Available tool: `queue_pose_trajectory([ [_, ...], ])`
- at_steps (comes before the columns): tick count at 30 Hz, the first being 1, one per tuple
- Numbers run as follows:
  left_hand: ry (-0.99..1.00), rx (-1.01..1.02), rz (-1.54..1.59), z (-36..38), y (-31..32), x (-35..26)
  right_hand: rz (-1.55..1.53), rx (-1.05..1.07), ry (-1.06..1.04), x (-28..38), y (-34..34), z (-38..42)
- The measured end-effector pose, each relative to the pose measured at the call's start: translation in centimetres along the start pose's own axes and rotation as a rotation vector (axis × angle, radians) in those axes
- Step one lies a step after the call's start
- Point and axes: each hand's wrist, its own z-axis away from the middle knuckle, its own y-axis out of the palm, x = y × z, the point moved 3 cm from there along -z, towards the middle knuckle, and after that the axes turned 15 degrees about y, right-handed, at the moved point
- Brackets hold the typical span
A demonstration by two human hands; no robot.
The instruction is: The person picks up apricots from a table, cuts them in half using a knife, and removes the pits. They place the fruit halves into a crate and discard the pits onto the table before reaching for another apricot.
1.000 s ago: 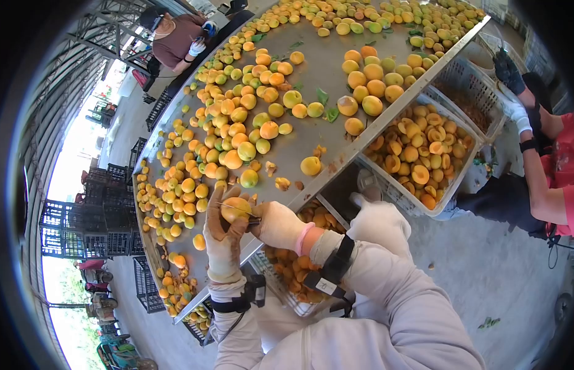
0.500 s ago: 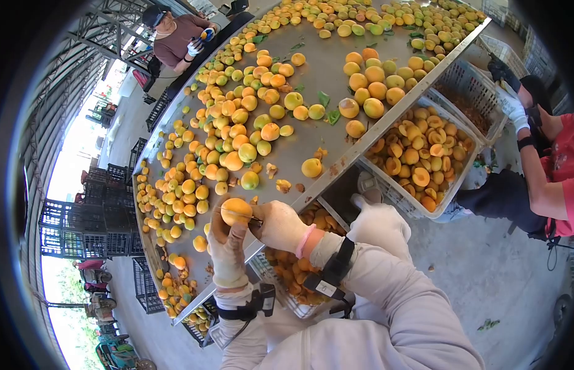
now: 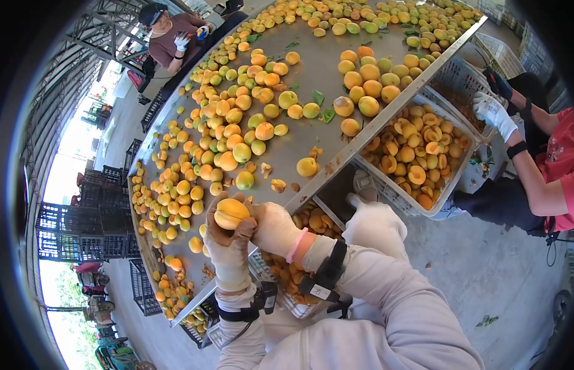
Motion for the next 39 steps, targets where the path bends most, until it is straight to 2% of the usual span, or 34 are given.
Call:
queue_pose_trajectory([
  [1, -0.001, 0.034, -0.094, 0.0, 0.1, -0.1, -0.025, -0.014, 0.012, 0.1, 0.0, 0.2],
  [4, 0.255, 0.289, -0.579, -1.8, -0.1, -2.3, 0.084, 0.089, 0.03, 0.1, -0.4, 0.1],
  [7, 0.182, 0.327, -0.56, -2.9, -0.9, -2.3, -0.264, 0.354, -0.093, 1.3, -0.8, -0.5],
  [9, 0.075, 0.348, -0.309, -2.6, -1.5, -0.6, -0.487, 0.763, 0.386, 1.2, -1.5, 0.4],
  [10, 0.012, 0.361, -0.227, -2.5, -1.8, -0.2, -0.636, 0.813, 0.382, 1.2, -1.6, 0.7],
  [12, -0.083, 0.363, -0.126, -2.4, -2.3, 0.8, -0.469, 0.656, 0.307, 2.1, -1.8, 0.8],
  [15, -0.139, 0.182, 0.036, -1.4, -1.5, 1.5, -0.164, 0.372, 0.33, 1.9, -1.7, 0.6],
  [16, -0.039, 0.201, 0.018, -1.1, -1.4, 1.8, 0.086, 0.287, 0.361, 0.4, -0.4, 0.2],
  [19, -0.135, -0.104, 0.114, -0.2, -0.8, 2.2, 0.187, 0.039, 0.327, -0.8, 0.9, 0.5],
  [22, 0.016, -0.273, 0.031, -0.3, -1.3, 3.1, 0.292, 0.027, 0.311, 0.0, 1.0, 0.5],
  [25, 0.014, -0.08, -0.058, -0.1, -0.4, 1.8, 0.311, 0.07, 0.389, -0.5, 0.4, 0.5],
  [28, 0.093, 0.001, -0.248, -0.4, 0.4, 1.2, 0.454, 0.214, 0.393, -0.1, -0.1, 0.1],
  [31, 0.06, 0.155, -0.428, -1.4, -0.3, 0.1, 0.083, 0.217, -0.056, -0.7, 0.8, -0.1],
  [34, -0.034, 0.262, -0.391, -1.9, -1.0, 0.1, -0.276, 0.583, 0.149, 1.4, -1.0, 0.8],
  [37, -0.165, 0.287, -0.257, -2.1, -1.4, 0.1, -0.354, 0.858, 0.529, 2.1, -0.8, 1.5],
  [39, -0.179, 0.315, -0.121, -1.7, -2.4, 1.4, -0.482, 0.848, 0.561, -1.4, 2.8, 2.1],
])
